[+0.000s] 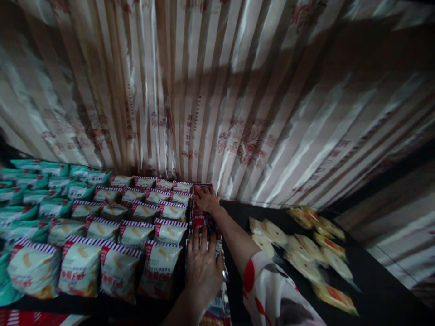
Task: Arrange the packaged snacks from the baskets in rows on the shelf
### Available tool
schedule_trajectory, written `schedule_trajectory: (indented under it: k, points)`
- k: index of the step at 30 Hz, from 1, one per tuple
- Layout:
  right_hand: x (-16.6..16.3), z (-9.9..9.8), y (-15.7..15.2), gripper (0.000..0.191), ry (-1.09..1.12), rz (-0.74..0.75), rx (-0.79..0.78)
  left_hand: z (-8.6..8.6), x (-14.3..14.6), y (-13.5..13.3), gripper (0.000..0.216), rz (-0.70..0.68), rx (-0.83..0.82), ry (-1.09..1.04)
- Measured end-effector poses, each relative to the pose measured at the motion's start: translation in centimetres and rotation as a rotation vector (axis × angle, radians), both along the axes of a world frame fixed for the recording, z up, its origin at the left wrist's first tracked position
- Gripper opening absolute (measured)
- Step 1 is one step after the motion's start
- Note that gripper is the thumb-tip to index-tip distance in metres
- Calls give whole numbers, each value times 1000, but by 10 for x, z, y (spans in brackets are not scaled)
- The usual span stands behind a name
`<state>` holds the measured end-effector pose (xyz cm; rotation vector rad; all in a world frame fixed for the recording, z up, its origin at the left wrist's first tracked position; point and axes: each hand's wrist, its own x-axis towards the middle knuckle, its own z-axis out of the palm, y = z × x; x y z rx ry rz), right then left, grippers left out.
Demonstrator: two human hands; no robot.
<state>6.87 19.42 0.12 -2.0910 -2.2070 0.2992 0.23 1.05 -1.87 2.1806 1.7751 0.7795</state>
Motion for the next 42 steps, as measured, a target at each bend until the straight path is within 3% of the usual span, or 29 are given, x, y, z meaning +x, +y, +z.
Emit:
schedule_trajectory:
  k: [8, 16, 23, 28, 31, 33, 35, 37, 39, 42]
  points:
    - [3, 15, -5, 47, 23, -14, 73, 2, 0, -1, 45, 8, -52, -32]
    - [15, 35, -43, 29, 105, -34, 259, 4, -1, -3, 47, -6, -28, 14]
    - [37, 54, -108, 31, 326, -3, 364, 24, -3, -11, 40, -51, 45, 31]
    - [50, 48, -190, 34, 703, -9, 525, 34, -33, -49, 34, -95, 122, -167]
    - [57, 32, -256, 31, 876, -70, 512, 18, -66, -93, 29, -6, 134, -353]
    - [58, 18, -300, 23, 866, -42, 502, -2, -88, -125, 27, 91, 91, -439]
    - [51, 2, -337, 22, 839, 29, 453, -27, -106, -155, 23, 219, -89, -444]
    - [37, -16, -361, 25, 818, 96, 283, -54, -117, -177, 25, 235, -347, -367]
    - [19, -38, -373, 24, 747, 158, -38, -78, -120, -192, 28, 198, -602, -210]
    - [-9, -72, -374, 25, 579, 225, -385, -101, -116, -201, 33, 52, -779, -22]
